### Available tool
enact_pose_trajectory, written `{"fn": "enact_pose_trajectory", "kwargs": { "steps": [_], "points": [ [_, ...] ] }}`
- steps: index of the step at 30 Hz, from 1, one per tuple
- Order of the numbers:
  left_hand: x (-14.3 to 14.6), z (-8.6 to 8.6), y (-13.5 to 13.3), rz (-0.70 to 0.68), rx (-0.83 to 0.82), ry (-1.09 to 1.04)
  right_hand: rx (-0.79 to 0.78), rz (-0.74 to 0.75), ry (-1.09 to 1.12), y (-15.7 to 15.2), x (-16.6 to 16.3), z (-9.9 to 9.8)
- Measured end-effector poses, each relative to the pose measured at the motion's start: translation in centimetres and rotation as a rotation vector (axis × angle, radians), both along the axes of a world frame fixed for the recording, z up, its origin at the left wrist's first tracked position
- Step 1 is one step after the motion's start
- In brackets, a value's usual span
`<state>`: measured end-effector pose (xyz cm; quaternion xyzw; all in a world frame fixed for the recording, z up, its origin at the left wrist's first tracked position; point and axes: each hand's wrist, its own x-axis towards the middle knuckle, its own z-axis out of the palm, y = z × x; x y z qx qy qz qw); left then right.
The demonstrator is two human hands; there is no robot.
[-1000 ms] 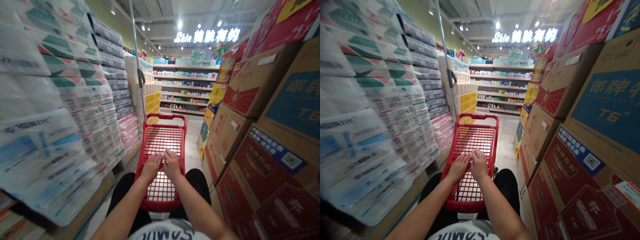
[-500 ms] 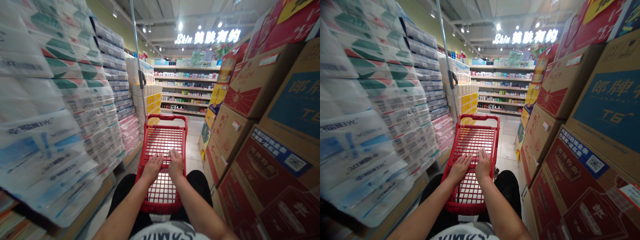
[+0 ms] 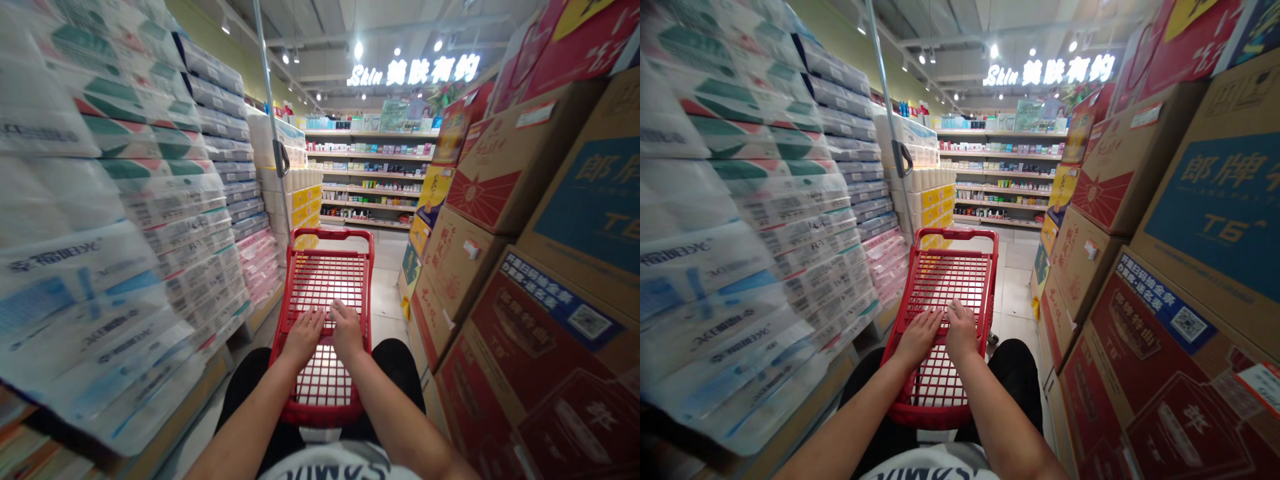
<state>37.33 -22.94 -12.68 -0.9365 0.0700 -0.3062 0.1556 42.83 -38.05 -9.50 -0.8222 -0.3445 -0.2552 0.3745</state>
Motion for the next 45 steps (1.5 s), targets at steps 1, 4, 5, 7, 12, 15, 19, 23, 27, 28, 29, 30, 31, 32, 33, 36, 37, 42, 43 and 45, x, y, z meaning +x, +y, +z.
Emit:
{"fn": "enact_pose_trajectory", "kwargs": {
  "steps": [1,4,5,7,12,15,19,23,27,28,29,30,31,32,33,36,37,42,43,45],
  "points": [
    [0.00,0.01,-0.01,0.002,0.001,0.001,-0.021,0.051,-0.012,0.01,-0.07,0.02],
    [0.00,0.05,0.02,0.004,0.007,0.010,0.012,0.057,-0.004,0.08,-0.08,-0.04],
    [0.00,0.07,0.03,0.004,0.010,0.012,0.049,0.009,0.014,0.10,0.00,-0.08],
    [0.00,0.10,0.05,0.006,0.010,0.013,0.097,-0.069,0.045,0.10,0.18,-0.14],
    [-0.08,0.13,0.01,0.004,-0.004,0.013,0.007,0.073,0.020,-0.06,0.22,-0.08],
    [-0.08,0.13,0.02,0.006,-0.003,0.015,0.053,-0.035,0.040,-0.07,0.10,0.05],
    [0.00,0.07,0.07,0.004,-0.008,0.019,0.041,-0.039,0.033,0.00,0.04,0.09],
    [0.01,0.04,0.06,-0.001,-0.035,0.025,0.033,0.018,0.019,-0.07,0.05,0.08],
    [-0.06,0.02,0.06,0.001,-0.050,0.029,0.085,-0.088,0.042,-0.19,0.08,0.14],
    [-0.07,0.02,0.06,-0.001,-0.048,0.028,0.069,-0.050,0.036,-0.18,0.05,0.14],
    [-0.09,0.02,0.06,-0.005,-0.046,0.025,0.048,0.000,0.027,-0.17,0.00,0.14],
    [-0.10,0.05,0.06,-0.009,-0.045,0.022,0.031,0.040,0.018,-0.15,-0.04,0.15],
    [-0.13,0.08,0.06,-0.012,-0.045,0.019,0.028,0.051,0.013,-0.14,-0.06,0.17],
    [-0.17,0.13,0.05,-0.015,-0.046,0.017,0.039,0.030,0.017,-0.14,-0.06,0.21],
    [-0.21,0.19,0.03,-0.014,-0.047,0.015,0.063,-0.016,0.027,-0.14,-0.03,0.25],
    [-0.31,0.31,-0.02,-0.009,-0.048,0.015,0.126,-0.132,0.067,-0.21,0.09,0.40],
    [-0.31,0.31,-0.02,-0.008,-0.048,0.015,0.122,-0.119,0.070,-0.22,0.10,0.41],
    [-0.20,0.11,0.02,-0.016,-0.046,0.013,0.062,0.050,0.027,-0.16,-0.10,0.24],
    [-0.20,0.09,0.02,-0.015,-0.048,0.012,0.071,0.050,0.027,-0.15,-0.10,0.22],
    [-0.24,0.14,0.02,-0.010,-0.054,0.014,0.107,0.002,0.041,-0.14,-0.02,0.20]
  ]
}}
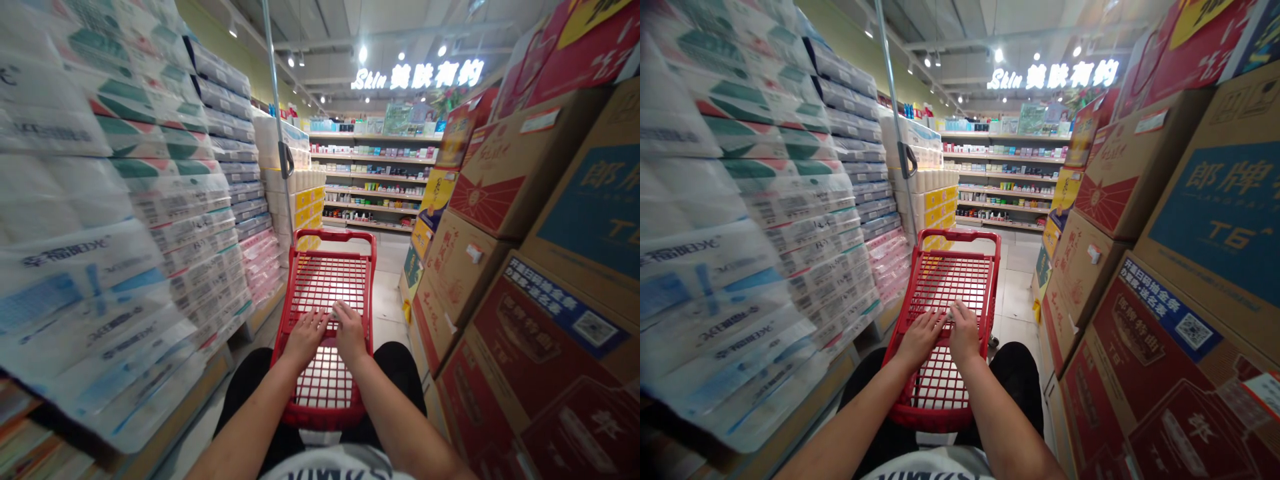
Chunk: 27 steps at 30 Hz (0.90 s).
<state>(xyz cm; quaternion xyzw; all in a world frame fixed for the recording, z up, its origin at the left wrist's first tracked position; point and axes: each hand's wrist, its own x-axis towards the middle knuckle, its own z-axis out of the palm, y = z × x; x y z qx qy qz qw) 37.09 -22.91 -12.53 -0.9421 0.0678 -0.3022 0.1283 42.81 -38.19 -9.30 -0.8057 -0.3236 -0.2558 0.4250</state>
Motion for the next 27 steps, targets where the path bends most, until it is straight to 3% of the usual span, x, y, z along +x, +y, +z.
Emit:
{"fn": "enact_pose_trajectory", "kwargs": {
  "steps": [4,9,14,19,24,27],
  "points": [
    [-0.15,0.27,-0.04,-0.002,0.001,0.006,-0.007,-0.101,0.011,0.00,0.25,-0.06],
    [-0.19,0.37,-0.12,-0.005,0.005,0.000,-0.114,-0.028,-0.011,0.02,0.12,-0.17],
    [-0.13,0.21,-0.08,0.001,-0.003,0.010,-0.098,-0.153,0.033,-0.10,-0.11,-0.01],
    [-0.11,0.17,0.03,-0.015,0.004,0.003,-0.079,0.007,-0.017,-0.13,0.02,-0.19],
    [-0.21,0.32,-0.12,0.002,-0.005,0.008,-0.056,-0.061,0.007,-0.03,0.14,-0.24],
    [-0.20,0.36,-0.17,0.003,0.000,0.006,-0.072,-0.023,-0.012,0.08,-0.01,-0.20]
  ]
}}
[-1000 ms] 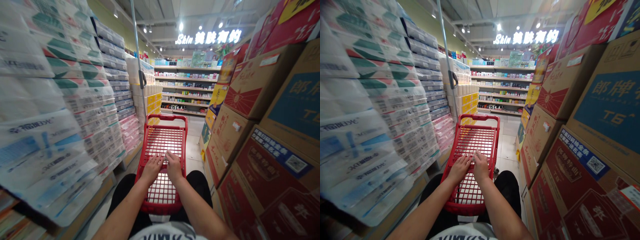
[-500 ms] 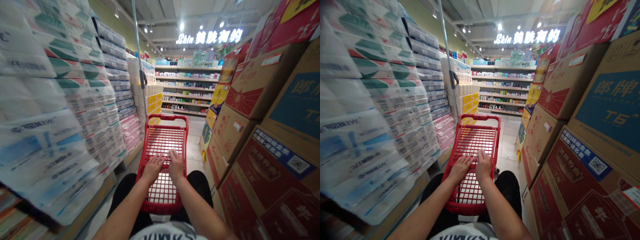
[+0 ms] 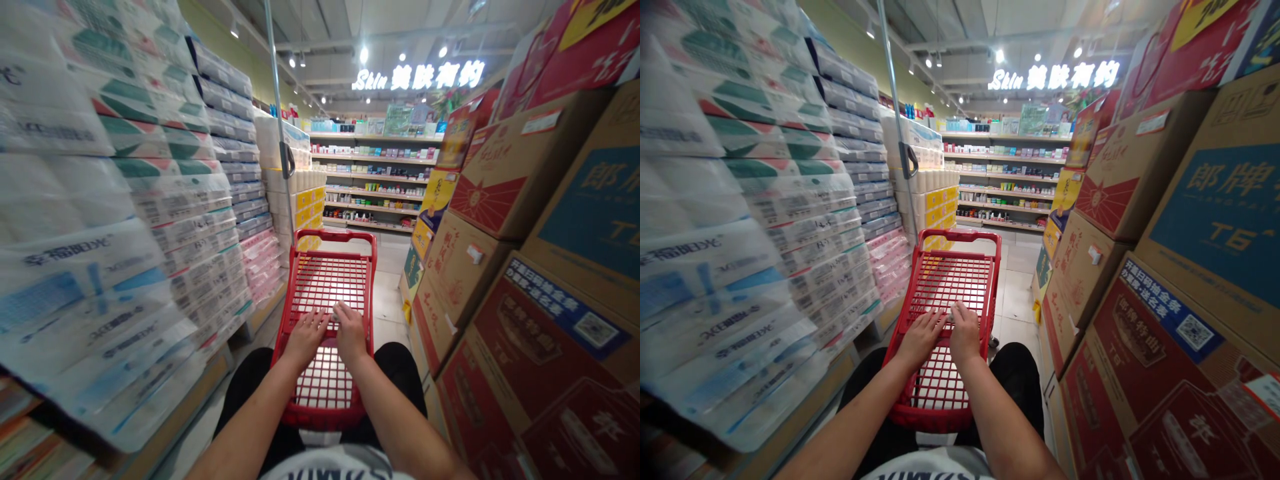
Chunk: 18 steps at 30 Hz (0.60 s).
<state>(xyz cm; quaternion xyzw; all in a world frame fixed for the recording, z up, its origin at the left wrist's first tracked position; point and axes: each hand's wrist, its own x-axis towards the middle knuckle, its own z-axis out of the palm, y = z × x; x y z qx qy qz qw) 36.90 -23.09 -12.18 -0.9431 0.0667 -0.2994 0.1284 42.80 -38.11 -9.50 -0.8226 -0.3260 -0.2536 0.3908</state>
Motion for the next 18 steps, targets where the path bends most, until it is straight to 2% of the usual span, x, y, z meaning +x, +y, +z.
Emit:
{"fn": "enact_pose_trajectory", "kwargs": {
  "steps": [4,8,13,18],
  "points": [
    [0.08,-0.07,0.04,-0.002,0.006,-0.006,0.022,0.063,-0.025,0.02,-0.17,0.13],
    [0.14,-0.19,0.08,-0.006,-0.001,-0.010,0.022,-0.066,0.003,-0.11,-0.19,0.33],
    [0.12,-0.19,0.06,0.001,-0.001,-0.011,-0.100,-0.071,0.021,-0.27,-0.47,0.72],
    [0.03,-0.08,0.07,-0.001,0.011,-0.021,-0.028,-0.127,0.067,-0.26,-0.44,1.00]
  ]
}}
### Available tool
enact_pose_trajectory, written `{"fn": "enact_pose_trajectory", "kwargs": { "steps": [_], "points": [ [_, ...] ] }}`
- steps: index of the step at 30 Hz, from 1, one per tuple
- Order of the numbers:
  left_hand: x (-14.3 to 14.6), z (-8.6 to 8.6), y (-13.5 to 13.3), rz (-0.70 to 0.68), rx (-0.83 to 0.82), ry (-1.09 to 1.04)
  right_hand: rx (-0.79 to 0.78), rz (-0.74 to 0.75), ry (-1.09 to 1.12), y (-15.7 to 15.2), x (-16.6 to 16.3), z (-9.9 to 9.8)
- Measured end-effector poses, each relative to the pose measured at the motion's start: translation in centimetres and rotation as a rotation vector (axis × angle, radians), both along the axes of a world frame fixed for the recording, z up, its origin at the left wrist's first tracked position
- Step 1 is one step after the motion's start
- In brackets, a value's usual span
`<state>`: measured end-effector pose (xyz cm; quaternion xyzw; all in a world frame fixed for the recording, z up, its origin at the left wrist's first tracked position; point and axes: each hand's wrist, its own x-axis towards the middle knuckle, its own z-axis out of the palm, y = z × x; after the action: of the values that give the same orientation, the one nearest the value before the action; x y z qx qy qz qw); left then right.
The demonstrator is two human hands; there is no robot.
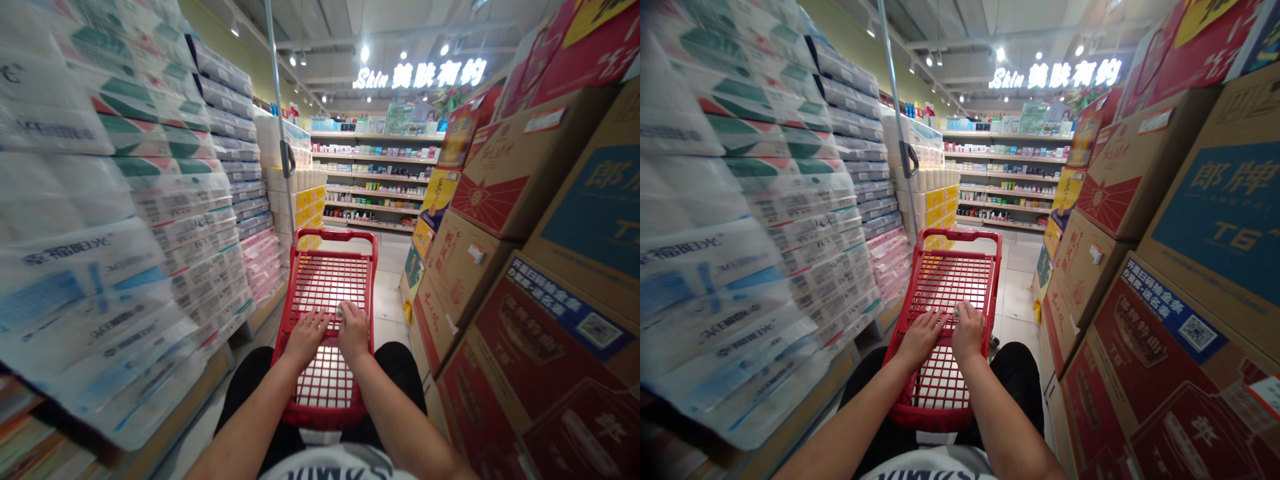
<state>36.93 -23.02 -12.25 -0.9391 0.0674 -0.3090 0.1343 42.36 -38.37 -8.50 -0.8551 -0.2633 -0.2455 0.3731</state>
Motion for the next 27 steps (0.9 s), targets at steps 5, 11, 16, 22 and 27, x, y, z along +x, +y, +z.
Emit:
{"fn": "enact_pose_trajectory", "kwargs": {
  "steps": [5,11,16,22,27],
  "points": [
    [0.19,-0.22,0.07,0.002,0.000,0.009,-0.004,0.202,-0.036,0.19,0.20,-0.39],
    [0.04,0.00,0.01,-0.004,-0.014,0.023,0.063,0.048,-0.004,0.01,0.29,-0.25],
    [-0.02,0.07,-0.04,-0.008,-0.021,0.029,0.033,0.231,-0.020,-0.03,-0.15,-0.05],
    [0.01,0.07,0.08,-0.019,-0.017,0.020,0.152,0.086,0.024,-0.08,0.24,0.01],
    [0.02,0.02,0.00,-0.003,-0.025,0.021,0.082,0.264,0.000,-0.12,0.05,-0.08]
  ]
}}
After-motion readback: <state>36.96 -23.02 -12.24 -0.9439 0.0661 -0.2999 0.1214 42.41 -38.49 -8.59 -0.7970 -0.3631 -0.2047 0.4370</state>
